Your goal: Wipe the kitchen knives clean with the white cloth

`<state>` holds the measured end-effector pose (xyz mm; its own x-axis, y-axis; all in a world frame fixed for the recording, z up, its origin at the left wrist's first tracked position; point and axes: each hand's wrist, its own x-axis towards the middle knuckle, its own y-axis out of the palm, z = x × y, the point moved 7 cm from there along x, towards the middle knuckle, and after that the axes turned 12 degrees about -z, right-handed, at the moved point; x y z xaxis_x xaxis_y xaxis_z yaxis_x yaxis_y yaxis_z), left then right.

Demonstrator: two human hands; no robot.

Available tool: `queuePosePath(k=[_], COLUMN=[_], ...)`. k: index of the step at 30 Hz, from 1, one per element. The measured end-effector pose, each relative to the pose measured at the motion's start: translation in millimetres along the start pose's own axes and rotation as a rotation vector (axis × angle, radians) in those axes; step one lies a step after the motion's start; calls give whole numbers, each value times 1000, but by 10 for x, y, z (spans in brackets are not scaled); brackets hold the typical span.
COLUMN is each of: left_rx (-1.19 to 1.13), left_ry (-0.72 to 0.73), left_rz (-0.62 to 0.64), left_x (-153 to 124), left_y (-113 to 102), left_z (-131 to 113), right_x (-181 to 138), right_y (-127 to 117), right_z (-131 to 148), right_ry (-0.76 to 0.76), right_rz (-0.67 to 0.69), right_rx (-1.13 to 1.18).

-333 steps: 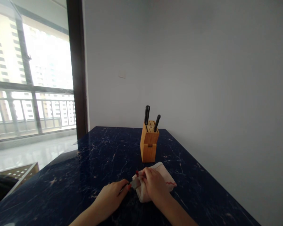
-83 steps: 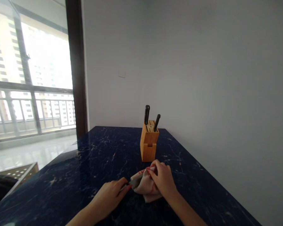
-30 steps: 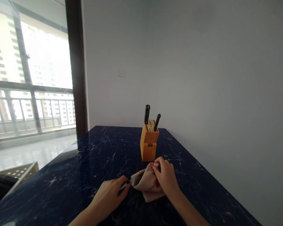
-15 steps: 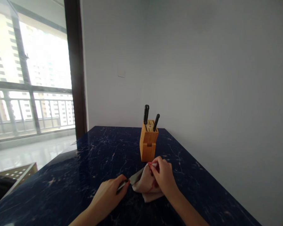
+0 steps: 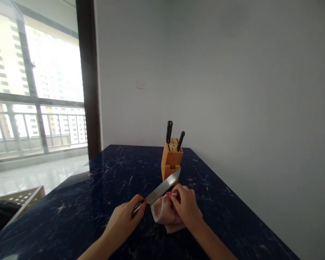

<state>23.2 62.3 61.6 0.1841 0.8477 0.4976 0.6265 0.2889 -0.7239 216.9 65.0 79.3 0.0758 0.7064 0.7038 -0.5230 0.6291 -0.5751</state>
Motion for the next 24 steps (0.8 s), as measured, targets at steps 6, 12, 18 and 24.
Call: queuePosePath(k=[6, 12, 18, 24], left_rx=[25, -15, -7, 51], left_ry=[-23, -60, -117, -104], left_rz=[-38, -49, 19, 8], left_x=[26, 37, 52, 60], left_y=[6, -33, 24, 43], left_z=[84, 62, 115, 144], right_x=[-48, -41, -71, -83], right_y=[32, 49, 124, 187], right_z=[119, 93, 100, 132], right_ry=[-78, -68, -82, -125], right_rz=[83, 96, 150, 214], right_rx=[45, 80, 100, 156])
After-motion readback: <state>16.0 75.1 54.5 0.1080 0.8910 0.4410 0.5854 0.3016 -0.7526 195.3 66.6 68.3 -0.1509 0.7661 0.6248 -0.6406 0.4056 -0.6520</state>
